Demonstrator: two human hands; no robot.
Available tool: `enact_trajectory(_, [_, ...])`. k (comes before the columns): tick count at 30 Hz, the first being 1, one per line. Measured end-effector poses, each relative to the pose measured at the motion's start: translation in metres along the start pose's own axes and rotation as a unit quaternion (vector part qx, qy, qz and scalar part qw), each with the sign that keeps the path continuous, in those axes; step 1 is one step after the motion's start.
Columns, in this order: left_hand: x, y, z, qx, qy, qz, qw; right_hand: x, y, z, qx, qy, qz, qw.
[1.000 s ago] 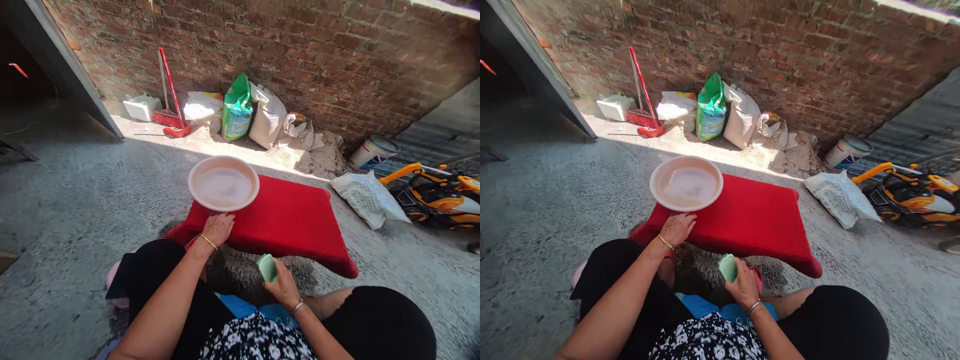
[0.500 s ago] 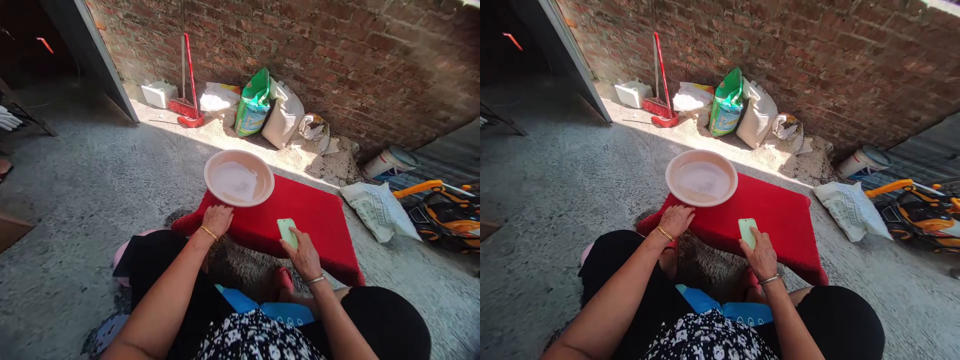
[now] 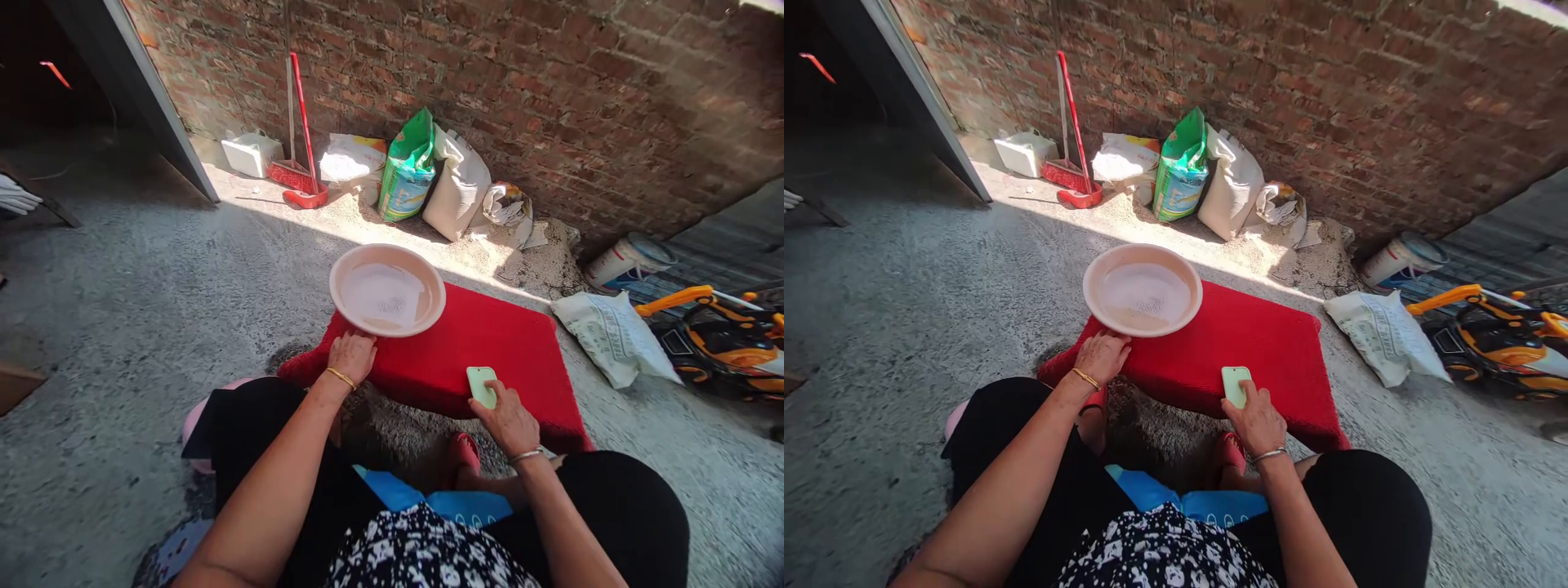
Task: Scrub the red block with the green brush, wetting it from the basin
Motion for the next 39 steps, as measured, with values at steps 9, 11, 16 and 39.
enact_trajectory(9, [0.001,-0.006,-0.002,0.008,-0.013,-0.006,1.000,0.009,-0.017,-0.081,0.083,-0.062,0.035,0.994])
enact_trajectory(11, [0.002,-0.007,-0.002,0.008,-0.020,0.005,1.000,-0.003,-0.023,-0.113,0.111,-0.069,0.027,0.991])
enact_trajectory(16, [0.003,-0.006,0.004,-0.007,-0.037,0.030,0.999,-0.017,-0.037,-0.096,0.089,-0.088,0.003,0.992])
enact_trajectory(39, [-0.007,-0.001,0.072,-0.130,0.008,0.084,0.988,-0.006,-0.049,-0.106,0.112,-0.074,-0.053,0.990])
Point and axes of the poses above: each hand's wrist, its own y-axis away from the middle knuckle, its own x-axis out of the back of the hand, z = x × y, the point moved 8 cm from there along -y, towards the middle knuckle, and after that the axes turned 11 degrees about -y, right-handed, at the moved point
